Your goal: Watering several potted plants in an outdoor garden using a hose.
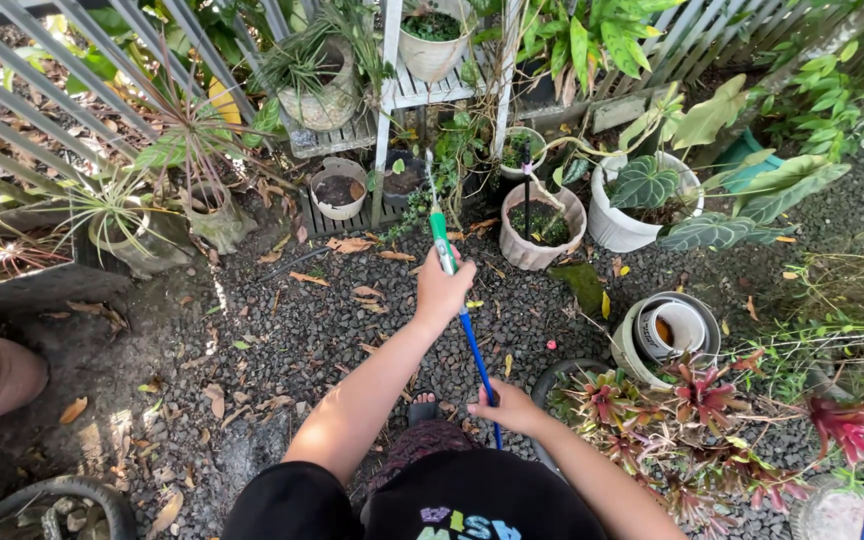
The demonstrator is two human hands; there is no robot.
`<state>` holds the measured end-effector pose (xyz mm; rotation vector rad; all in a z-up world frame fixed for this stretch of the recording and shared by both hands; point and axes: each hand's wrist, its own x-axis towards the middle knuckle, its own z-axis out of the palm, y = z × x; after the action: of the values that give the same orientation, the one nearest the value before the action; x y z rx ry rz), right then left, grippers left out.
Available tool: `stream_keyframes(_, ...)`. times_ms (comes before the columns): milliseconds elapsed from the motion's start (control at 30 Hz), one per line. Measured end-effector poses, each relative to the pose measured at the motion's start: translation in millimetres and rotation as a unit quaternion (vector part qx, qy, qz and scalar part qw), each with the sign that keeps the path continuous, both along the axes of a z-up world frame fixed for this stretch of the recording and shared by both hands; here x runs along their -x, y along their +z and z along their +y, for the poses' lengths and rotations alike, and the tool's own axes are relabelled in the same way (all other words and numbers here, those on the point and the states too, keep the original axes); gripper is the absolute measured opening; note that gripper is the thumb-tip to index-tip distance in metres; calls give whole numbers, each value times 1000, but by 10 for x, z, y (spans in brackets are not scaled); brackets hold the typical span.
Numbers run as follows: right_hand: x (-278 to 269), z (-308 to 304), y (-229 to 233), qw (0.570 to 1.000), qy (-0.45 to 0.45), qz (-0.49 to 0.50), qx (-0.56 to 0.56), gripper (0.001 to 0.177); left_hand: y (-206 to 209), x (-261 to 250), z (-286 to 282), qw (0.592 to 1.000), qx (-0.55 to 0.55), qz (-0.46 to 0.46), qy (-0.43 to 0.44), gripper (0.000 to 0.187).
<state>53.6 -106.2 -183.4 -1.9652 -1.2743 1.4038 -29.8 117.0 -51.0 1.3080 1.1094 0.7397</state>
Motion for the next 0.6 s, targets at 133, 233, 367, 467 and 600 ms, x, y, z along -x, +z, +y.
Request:
stream_keyframes(133, -32, -100, 173, 988, -6, -18, 152, 29, 384, 47, 107, 997, 67, 36, -4, 12)
stream_keyframes(233, -161, -255, 63, 990, -53, -43, 123, 36, 314, 45, 225, 998, 66, -3, 16, 14)
stream_keyframes(367, -246, -458, 314, 990, -90, -8, 106, 48, 143, 35, 337, 996, 58, 6, 68, 15)
stream_keyframes(467, -174, -691, 230, 980, -81, -23, 180, 39, 116, 72, 374, 995, 58, 20, 75, 13)
stream_keyframes(600, -274, -1262, -438, 962, -82, -112, 235, 45, -35, 95, 486, 992, 55, 36, 104, 14)
